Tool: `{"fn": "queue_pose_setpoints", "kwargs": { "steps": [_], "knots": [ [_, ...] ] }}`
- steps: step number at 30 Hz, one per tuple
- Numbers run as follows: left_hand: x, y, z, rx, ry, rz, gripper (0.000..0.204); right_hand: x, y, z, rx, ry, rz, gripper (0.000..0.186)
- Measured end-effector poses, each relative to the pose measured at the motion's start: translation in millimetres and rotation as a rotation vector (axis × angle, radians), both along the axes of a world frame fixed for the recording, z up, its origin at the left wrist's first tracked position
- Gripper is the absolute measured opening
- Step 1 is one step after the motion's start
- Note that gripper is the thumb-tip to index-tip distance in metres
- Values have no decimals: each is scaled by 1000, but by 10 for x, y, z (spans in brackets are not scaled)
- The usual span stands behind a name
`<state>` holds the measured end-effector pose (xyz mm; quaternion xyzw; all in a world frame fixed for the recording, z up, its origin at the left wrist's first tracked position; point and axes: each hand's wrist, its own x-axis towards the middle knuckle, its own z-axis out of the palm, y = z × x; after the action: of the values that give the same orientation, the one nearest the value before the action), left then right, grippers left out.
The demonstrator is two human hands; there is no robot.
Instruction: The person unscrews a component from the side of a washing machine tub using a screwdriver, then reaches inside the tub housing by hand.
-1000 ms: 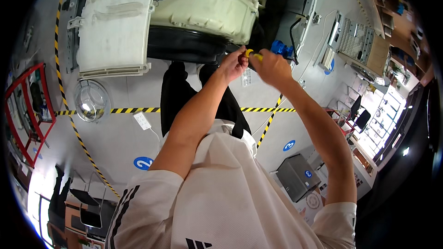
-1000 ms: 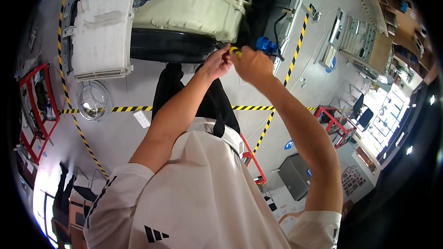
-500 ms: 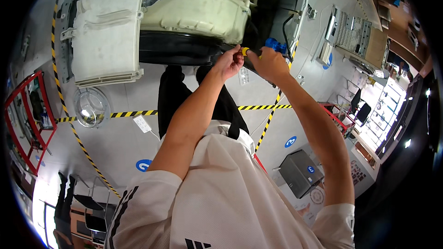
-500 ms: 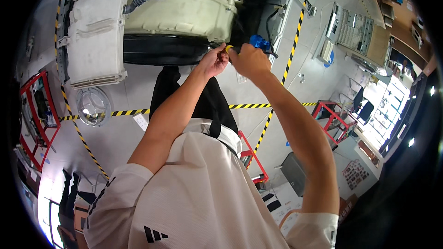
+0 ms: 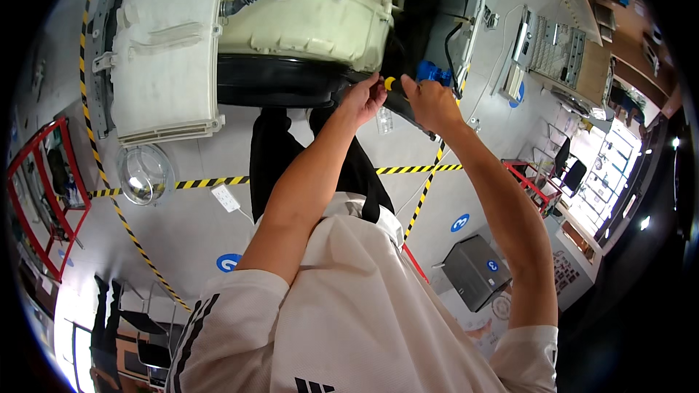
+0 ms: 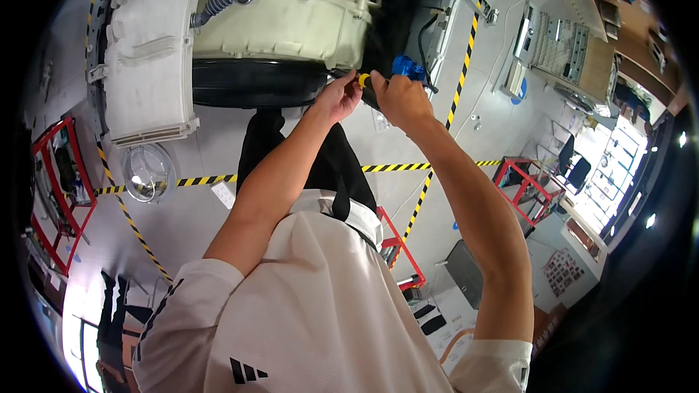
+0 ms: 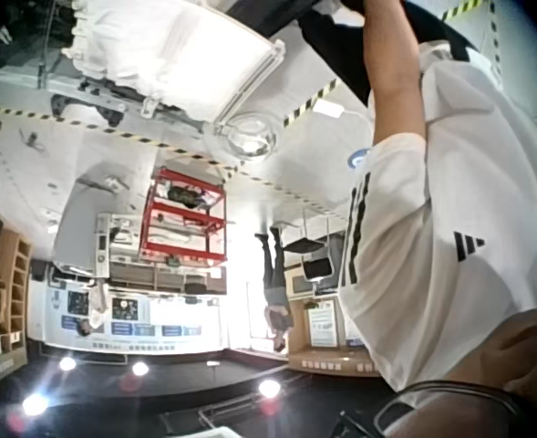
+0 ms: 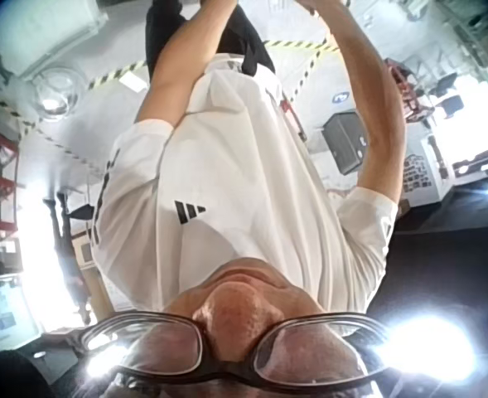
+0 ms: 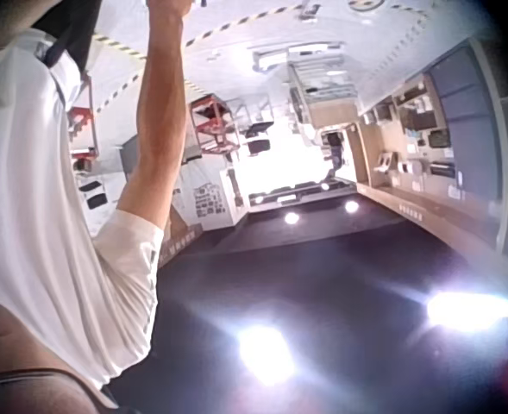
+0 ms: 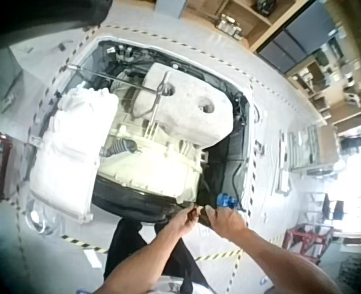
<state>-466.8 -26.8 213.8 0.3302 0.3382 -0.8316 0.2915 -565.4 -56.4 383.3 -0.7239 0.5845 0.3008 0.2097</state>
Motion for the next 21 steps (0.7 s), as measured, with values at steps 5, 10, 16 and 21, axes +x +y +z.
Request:
{"fn": "queue_pose_setpoints", "kwargs": {
  "steps": [5,10,16,21],
  "knots": [
    [15,56,-30,-12,42,59,17,223,-23,336,-67,-27,-87,42],
    [59,30,-18,-55,88,60,19,179,-9,255,-124,-25,105,34],
    [59,69,-56,-78,125,88,19,244,-95,243,-136,-22,200,26],
    [39,115,-71,-95,79,83,19,297,-40,230,-114,-22,174,25]
  ]
}}
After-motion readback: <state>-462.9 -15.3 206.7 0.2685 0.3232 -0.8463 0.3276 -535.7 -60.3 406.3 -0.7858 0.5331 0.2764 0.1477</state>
